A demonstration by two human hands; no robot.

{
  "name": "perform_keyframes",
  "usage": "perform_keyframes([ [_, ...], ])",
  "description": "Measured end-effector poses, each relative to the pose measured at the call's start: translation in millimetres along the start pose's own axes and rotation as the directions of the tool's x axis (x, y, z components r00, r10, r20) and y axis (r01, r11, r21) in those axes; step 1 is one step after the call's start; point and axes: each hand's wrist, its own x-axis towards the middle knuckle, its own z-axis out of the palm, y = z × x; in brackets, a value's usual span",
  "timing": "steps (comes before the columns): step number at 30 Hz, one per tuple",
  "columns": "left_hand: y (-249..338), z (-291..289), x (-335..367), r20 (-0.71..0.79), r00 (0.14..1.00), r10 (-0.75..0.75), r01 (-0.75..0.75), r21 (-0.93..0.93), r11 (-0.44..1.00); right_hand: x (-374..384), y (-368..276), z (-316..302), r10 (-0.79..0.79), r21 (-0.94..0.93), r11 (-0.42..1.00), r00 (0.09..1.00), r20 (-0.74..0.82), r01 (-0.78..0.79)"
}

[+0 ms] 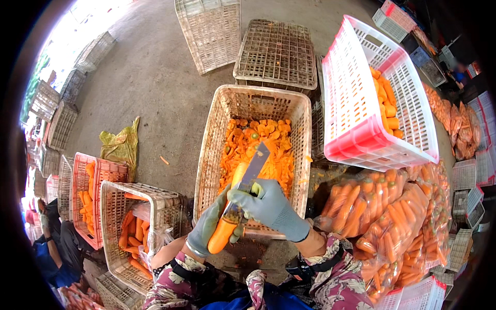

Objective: The person uses a handheld peeler to remove the outer skin from a carrot, turning it over to peel all sides, and then places the peeled carrot into a pink plastic basket.

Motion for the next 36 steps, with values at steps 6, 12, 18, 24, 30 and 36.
perform_keyframes([
  [6, -3, -5, -6, -0.077, 0.997, -0.017, 0.025, 0.100, 0.995, -5, 5, 9, -0.024, 0.078, 0.997, 0.998, 0.065, 0.019],
  [12, 1, 10, -7, -0.022, 0.992, -0.126, 0.127, 0.101, 0.987, 8, 3, -47, -0.005, 0.010, 1.000, 0.958, -0.286, 0.009],
  [18, -4, 5, -9, 0.016, 0.978, -0.207, 0.206, 0.050, 0.977, 32, 13, -68, -0.160, 0.134, 0.965, 0.915, -0.372, 0.223],
  [24, 2, -3, -19, 0.091, 0.965, -0.244, 0.250, -0.061, 0.966, 38, 9, -110, -0.277, 0.041, 0.931, 0.777, -0.566, 0.362],
  [30, -1, -7, -13, -0.040, 0.997, -0.073, 0.075, 0.051, 0.996, 23, 7, -51, -0.150, 0.109, 0.972, 0.909, -0.389, 0.207],
  [36, 8, 1, -17, -0.107, 0.985, -0.136, 0.152, 0.155, 0.976, 19, 15, -36, -0.174, 0.028, 0.982, 0.960, -0.220, 0.185],
])
